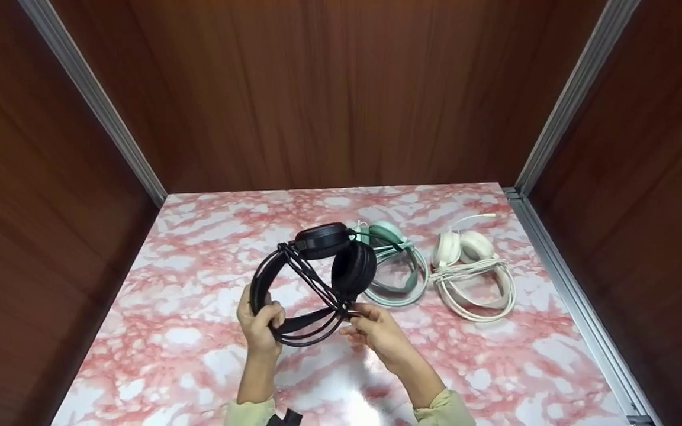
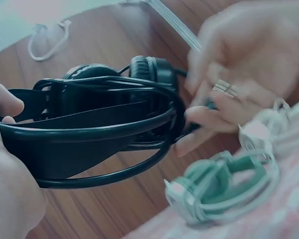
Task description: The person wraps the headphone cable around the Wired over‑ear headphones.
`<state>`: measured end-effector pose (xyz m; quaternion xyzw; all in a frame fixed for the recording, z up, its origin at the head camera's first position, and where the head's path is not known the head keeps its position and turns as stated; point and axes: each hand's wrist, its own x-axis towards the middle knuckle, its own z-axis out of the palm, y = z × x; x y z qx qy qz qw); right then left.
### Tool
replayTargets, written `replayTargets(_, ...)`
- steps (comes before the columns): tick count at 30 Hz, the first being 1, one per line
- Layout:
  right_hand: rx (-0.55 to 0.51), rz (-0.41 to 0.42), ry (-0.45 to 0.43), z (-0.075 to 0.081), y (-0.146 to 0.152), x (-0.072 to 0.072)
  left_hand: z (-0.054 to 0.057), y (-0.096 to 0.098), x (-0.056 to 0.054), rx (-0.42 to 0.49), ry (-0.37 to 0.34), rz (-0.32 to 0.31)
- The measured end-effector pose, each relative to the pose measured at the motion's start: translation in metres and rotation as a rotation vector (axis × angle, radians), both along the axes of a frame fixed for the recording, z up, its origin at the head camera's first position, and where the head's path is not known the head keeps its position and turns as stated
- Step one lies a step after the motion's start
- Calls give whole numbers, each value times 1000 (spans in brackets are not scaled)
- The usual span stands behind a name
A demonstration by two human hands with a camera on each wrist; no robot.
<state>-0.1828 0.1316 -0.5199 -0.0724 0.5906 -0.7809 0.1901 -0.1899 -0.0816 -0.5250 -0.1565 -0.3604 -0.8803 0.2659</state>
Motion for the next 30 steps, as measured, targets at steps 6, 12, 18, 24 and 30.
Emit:
replayTargets(6,163,-79,-17,-1,-9,-8,-26,18,3,-130,-68,114)
replayTargets(12,490,-261,201,-22,-23,-32,-55,32,6,-144,-135,180)
replayTargets(18,844,-407,397,-42,-36,-71,-79,34,-5,-177,-349,348)
replayTargets(24,968,-462,410,-46,-50,-108,-90,32,-21,-516,-779,508)
replayTargets(30,1069,-421,444,-60,-62,-128,-106,20,-26,-883,-1080,503)
